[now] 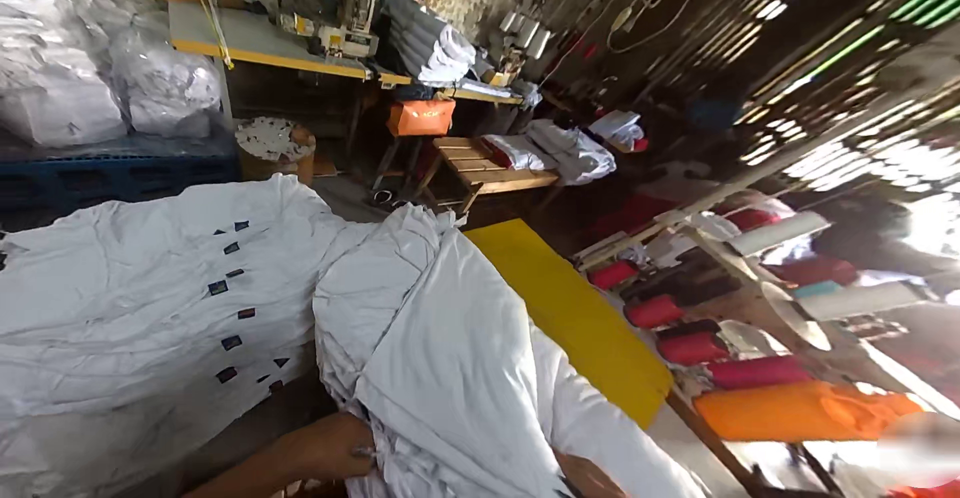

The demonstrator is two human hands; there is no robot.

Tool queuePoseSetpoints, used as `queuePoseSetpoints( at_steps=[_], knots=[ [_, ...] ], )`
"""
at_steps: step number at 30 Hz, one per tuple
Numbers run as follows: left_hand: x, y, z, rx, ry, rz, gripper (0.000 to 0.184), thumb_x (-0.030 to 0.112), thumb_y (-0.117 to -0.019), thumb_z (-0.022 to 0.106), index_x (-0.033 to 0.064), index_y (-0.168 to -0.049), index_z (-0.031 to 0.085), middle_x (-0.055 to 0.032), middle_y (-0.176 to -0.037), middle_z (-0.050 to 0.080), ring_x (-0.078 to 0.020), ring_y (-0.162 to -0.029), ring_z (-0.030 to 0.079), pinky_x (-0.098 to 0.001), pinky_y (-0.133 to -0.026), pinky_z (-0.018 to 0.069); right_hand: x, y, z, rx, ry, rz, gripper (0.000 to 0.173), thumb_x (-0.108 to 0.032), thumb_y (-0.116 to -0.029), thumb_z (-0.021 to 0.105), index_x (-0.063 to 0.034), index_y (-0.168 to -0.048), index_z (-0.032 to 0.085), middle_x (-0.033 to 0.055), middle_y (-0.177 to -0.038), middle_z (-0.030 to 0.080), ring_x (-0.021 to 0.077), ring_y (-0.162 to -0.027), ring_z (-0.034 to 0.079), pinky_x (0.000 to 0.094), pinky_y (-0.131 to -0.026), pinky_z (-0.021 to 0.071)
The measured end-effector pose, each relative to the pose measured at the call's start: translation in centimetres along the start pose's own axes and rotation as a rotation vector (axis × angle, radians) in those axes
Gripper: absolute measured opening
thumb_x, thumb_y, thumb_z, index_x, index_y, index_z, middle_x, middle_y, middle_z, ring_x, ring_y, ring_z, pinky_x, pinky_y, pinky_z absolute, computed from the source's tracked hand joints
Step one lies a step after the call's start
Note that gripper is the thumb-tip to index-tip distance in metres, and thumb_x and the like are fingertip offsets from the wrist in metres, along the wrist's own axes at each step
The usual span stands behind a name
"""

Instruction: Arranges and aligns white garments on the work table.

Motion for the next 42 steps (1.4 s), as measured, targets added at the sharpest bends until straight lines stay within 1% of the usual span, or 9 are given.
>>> queuePoseSetpoints(
  at_steps=[6,9,13,20,25,29,35,38,42],
  knots=[
    [0.0,6.7,-7.4,0.277,-0.113,-0.413,0.034,0.025,-0.1059,0.055,-0.0028,-0.123,0.066,-0.0269,-0.114,0.068,-0.0432,-0.109,0.066,-0.0619,-0.097,0.0493,-2.0,2.2,-1.6,-0.004,0.090,0.149,0.060,-0.019,-0.0862,0.077,-0.0026,-0.141,0.060,0.0279,-0.131,0.061,0.0450,-0.111,0.064,0.0632,-0.088,0.0532],
    [1.9,6.8,-10.5,0.667,-0.099,-0.270,0.034,0.022,-0.1024,0.056,-0.0040,-0.122,0.064,-0.0235,-0.107,0.068,-0.0364,-0.101,0.068,-0.0552,-0.091,0.0532,-5.7,3.6,-2.7,0.084,0.094,0.060,0.060,-0.031,-0.0884,0.078,-0.0017,-0.139,0.062,0.0296,-0.125,0.061,0.0437,-0.100,0.068,0.0598,-0.079,0.0570],
    [4.7,1.4,-8.1,0.521,-0.019,-0.302,0.065,0.042,-0.0997,0.063,-0.0020,-0.146,0.051,-0.0254,-0.141,0.058,-0.0387,-0.133,0.056,-0.0578,-0.113,0.0412,-10.7,2.2,-0.5,0.034,-0.002,-0.190,0.039,-0.031,-0.0944,0.070,-0.0084,-0.126,0.072,0.0163,-0.107,0.072,0.0306,-0.086,0.072,0.0505,-0.071,0.0601],
    [6.9,0.6,-4.6,0.587,0.093,-0.032,0.041,0.032,-0.1077,0.047,-0.0032,-0.093,0.062,-0.0134,-0.077,0.058,-0.0240,-0.073,0.059,-0.0416,-0.070,0.0499,-5.4,-0.2,4.9,0.307,0.205,-0.149,0.056,-0.037,-0.0673,0.090,-0.0169,-0.117,0.074,0.0129,-0.106,0.072,0.0325,-0.074,0.072,0.0537,-0.054,0.0567],
    [6.7,1.3,-3.9,0.484,-0.189,-0.350,0.042,0.030,-0.1100,0.042,-0.0055,-0.120,0.062,-0.0258,-0.110,0.067,-0.0421,-0.105,0.068,-0.0575,-0.090,0.0525,-6.5,0.1,6.7,0.531,0.329,-0.254,0.060,-0.026,-0.0624,0.090,-0.0114,-0.118,0.073,0.0169,-0.103,0.070,0.0335,-0.072,0.071,0.0474,-0.053,0.0569],
    [7.4,1.1,-2.7,0.792,-0.276,-0.075,0.029,0.019,-0.1022,0.053,-0.0054,-0.105,0.068,-0.0225,-0.091,0.069,-0.0388,-0.085,0.072,-0.0548,-0.074,0.0578,-7.6,-1.2,8.3,0.662,0.359,-0.400,0.056,-0.015,-0.0745,0.079,-0.0173,-0.130,0.072,0.0182,-0.122,0.069,0.0321,-0.074,0.070,0.0442,-0.057,0.0551],
    [9.1,3.0,-7.1,1.091,-0.247,0.166,0.032,0.023,-0.1027,0.051,-0.0023,-0.110,0.070,-0.0156,-0.096,0.073,-0.0256,-0.090,0.072,-0.0441,-0.080,0.0593,-10.0,-2.4,3.6,0.757,-0.136,-0.322,0.029,-0.012,-0.0730,0.066,-0.0032,-0.097,0.080,0.0093,-0.100,0.074,0.0173,-0.085,0.072,0.0340,-0.068,0.0597],
    [7.9,3.2,-7.1,0.930,0.018,0.115,0.032,0.022,-0.1043,0.049,-0.0008,-0.115,0.068,-0.0103,-0.099,0.071,-0.0124,-0.090,0.068,-0.0325,-0.084,0.0572,-10.8,-2.3,4.7,0.597,-0.234,-0.270,0.026,-0.013,-0.0748,0.071,-0.0047,-0.097,0.080,0.0099,-0.104,0.074,0.0173,-0.086,0.073,0.0358,-0.070,0.0611],
    [4.7,2.1,-4.7,0.551,0.423,-0.259,0.039,0.026,-0.1094,0.046,-0.0084,-0.127,0.054,-0.0192,-0.101,0.065,-0.0240,-0.085,0.070,-0.0428,-0.080,0.0601,-10.3,-2.4,8.0,0.049,-0.184,-0.202,0.045,-0.018,-0.0782,0.083,-0.0162,-0.123,0.076,0.0161,-0.142,0.058,0.0271,-0.091,0.073,0.0461,-0.072,0.0626]
  ],
)
Point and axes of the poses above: each hand's wrist, its own y-axis away from the middle knuckle, its own z-axis out of the palm, x = y × z, the point moved 4 cm from there along -y, towards the middle knuckle
